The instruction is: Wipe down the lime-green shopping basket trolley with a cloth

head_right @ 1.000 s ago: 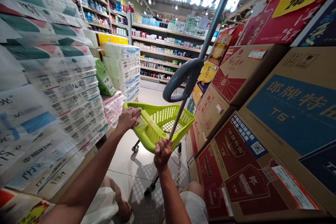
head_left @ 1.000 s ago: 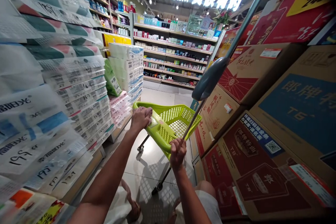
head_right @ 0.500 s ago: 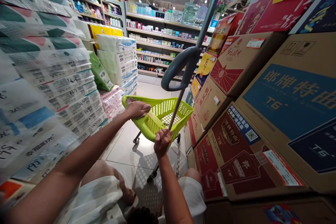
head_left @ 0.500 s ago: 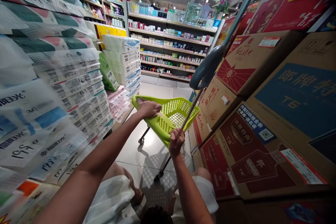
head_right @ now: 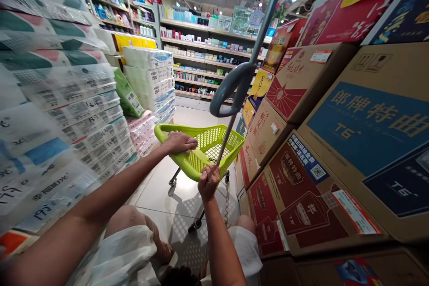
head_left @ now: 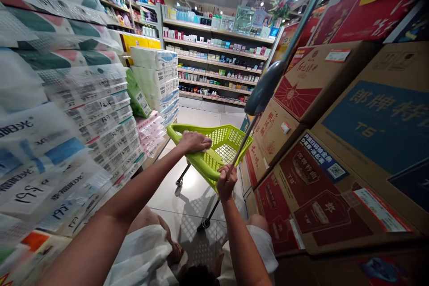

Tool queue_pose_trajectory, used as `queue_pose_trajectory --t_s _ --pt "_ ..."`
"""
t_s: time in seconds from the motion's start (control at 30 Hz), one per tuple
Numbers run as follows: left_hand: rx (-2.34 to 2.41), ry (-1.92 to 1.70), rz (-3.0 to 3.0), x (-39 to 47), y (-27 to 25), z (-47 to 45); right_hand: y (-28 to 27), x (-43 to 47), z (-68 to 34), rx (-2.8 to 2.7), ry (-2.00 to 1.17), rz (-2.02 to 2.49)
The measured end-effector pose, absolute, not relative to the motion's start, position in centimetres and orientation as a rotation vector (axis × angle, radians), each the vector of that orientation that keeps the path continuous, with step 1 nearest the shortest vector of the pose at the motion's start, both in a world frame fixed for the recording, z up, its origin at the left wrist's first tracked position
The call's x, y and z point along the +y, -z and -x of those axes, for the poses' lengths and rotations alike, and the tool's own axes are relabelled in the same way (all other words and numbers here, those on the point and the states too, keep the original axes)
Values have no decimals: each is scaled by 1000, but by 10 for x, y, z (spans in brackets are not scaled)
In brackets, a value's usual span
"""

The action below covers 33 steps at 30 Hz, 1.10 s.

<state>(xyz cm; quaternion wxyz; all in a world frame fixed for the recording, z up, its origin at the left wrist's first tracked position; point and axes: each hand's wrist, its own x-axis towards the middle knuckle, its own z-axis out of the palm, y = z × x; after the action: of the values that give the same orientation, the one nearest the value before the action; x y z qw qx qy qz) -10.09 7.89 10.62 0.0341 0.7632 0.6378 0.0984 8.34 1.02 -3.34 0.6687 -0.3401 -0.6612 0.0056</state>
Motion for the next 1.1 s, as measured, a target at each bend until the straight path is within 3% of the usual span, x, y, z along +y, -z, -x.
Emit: queue_pose_trajectory --t_s 0.13,0.27,0.53,0.87,1.1 --pt "1761 -606 -2494 49 -93 96 34 14 -92 -1488 -42 792" --pt "2085 -845 -2211 51 -86 101 32 18 -101 -1545 -89 769" --pt "2425 -549 -1743 111 -100 147 31 35 -96 -1549 -100 723" --pt "1931 -1325 -2277 38 -40 88 33 56 -120 -1461 -198 749" --pt "2191 -1667 -1777 58 -32 118 25 62 -135 -1539 -270 728"
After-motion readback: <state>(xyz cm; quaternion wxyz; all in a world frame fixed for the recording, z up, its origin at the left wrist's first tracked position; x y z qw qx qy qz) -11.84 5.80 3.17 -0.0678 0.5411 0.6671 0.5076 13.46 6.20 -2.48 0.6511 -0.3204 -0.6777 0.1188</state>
